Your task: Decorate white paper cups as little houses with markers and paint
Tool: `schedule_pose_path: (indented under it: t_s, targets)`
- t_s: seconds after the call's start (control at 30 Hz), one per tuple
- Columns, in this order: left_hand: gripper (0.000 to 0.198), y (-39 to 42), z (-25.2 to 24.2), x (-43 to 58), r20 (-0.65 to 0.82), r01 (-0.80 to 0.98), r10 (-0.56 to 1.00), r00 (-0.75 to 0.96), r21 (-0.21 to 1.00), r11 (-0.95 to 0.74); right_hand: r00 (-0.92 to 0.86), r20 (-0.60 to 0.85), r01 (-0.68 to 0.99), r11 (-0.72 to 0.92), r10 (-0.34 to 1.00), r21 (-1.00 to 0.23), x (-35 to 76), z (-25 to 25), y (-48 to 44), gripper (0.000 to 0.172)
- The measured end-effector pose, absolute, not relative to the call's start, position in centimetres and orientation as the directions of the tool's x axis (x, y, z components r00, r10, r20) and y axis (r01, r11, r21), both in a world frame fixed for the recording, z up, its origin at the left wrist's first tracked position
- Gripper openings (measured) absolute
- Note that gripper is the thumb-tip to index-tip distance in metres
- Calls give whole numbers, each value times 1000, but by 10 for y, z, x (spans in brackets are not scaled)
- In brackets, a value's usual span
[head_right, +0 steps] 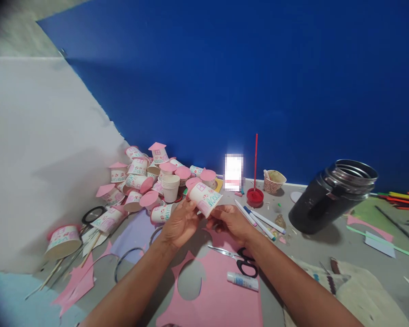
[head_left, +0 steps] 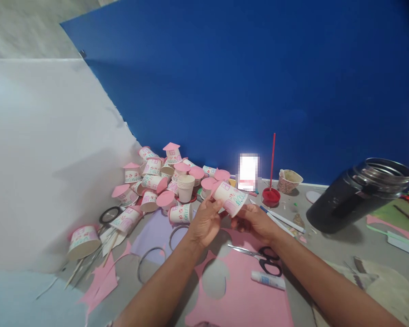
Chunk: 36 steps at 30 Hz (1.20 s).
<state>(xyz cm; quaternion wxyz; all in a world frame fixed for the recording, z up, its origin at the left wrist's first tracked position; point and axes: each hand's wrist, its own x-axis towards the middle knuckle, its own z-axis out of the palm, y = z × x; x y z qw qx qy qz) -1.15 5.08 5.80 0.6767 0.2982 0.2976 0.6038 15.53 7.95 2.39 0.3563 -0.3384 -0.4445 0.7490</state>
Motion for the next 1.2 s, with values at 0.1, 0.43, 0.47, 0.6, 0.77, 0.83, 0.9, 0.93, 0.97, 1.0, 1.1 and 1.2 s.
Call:
schedule_pose_path:
  t_s: [0.1, 0.43, 0.47, 0.6, 0.77, 0.83, 0.9, 0.93, 0.97, 1.0, 1.1, 1.2]
  targets:
    - [42, 50, 58, -17, -122, -674, 983, 138, 715, 183, -522, -165, -220, -319, 837, -922, 155, 27, 75, 52]
    - [58, 25, 75, -44, -206, -761, 960, 190, 587, 276, -700, -65, 38, -54, 711, -998, 164, 29, 70, 41]
    - [60, 22, 75, -44, -198, -759, 961, 193, 590, 274, -707, -68, 54, -42, 704, -998, 164, 28, 71, 38]
    - [67, 13, 77, -43, -142, -733, 965, 220, 628, 259, -734, -85, 136, 23, 674, -991, 164, 29, 73, 26]
    - [66, 4, 80, -42, -150, -729, 969, 198, 638, 248, -643, -23, 218, 155, 765, -964, 162, 36, 72, 22]
    - [64, 2, 80, -41, -159, -725, 968, 195, 641, 251, -571, 27, 232, 193, 821, -954, 162, 44, 69, 23]
    - [66, 2, 78, -41, -155, -713, 967, 200, 654, 252, -508, 84, 250, 240, 857, -938, 162, 57, 62, 22]
    - [68, 3, 77, -41, -150, -711, 968, 202, 657, 251, -482, 123, 249, 271, 867, -930, 163, 64, 58, 22]
    - [69, 4, 75, -41, -149, -711, 968, 204, 656, 251, -462, 162, 247, 302, 872, -921, 164, 71, 54, 22]
    - [69, 5, 73, -42, -154, -713, 967, 205, 653, 255, -453, 201, 243, 337, 868, -909, 165, 77, 50, 21]
    - [69, 9, 67, -43, -206, -710, 955, 213, 639, 296, -449, 294, 265, 440, 844, -858, 168, 88, 42, 17]
    - [68, 13, 66, -41, -246, -722, 948, 201, 617, 313, -410, 415, 380, 566, 812, -732, 170, 86, 39, 17]
